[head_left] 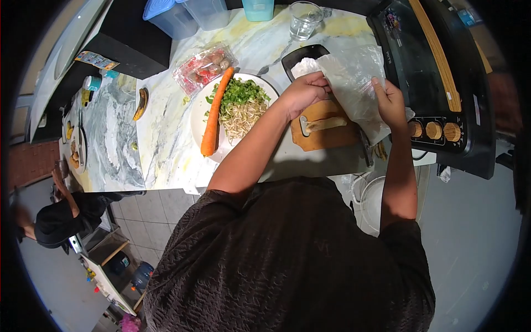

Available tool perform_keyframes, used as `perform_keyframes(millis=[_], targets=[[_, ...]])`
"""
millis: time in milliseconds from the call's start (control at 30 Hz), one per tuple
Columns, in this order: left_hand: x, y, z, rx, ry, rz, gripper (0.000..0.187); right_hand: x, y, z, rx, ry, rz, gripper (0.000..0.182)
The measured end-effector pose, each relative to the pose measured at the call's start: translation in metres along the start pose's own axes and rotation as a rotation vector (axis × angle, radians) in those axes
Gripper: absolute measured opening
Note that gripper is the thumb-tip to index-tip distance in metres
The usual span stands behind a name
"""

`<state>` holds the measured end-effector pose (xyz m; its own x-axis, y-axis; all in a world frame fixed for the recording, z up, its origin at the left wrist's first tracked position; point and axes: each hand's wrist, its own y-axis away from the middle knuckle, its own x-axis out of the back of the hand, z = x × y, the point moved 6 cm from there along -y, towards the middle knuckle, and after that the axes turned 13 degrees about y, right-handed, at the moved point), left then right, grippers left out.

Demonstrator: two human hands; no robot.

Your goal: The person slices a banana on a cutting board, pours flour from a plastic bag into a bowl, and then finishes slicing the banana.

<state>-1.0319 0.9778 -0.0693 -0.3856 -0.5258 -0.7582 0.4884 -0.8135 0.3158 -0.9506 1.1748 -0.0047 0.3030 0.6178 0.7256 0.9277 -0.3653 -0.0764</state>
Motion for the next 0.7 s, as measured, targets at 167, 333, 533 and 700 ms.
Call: perform_keyframes(millis=[167,333,533,700], targets=[[-0.010,0.009,0.007,0.021,-0.032,0.008,0.055,0.000,0.003,-0.001,-0.011,-0.044,-0.008,0.031],[-0.001,0.003,0.002,-0.076,-0.173,0.008,0.059,0.003,0.003,-0.003,-0.032,-0.003,-0.003,0.031],[-0.005,0.011,0.005,-0.001,-0.165,0.001,0.062,0.002,0.006,-0.006,-0.034,-0.036,-0.024,0.032],[-0.022,0.023,0.000,0.033,-0.145,-0.093,0.068,0.002,0.004,0.001,-0.011,-0.101,0.002,0.032]])
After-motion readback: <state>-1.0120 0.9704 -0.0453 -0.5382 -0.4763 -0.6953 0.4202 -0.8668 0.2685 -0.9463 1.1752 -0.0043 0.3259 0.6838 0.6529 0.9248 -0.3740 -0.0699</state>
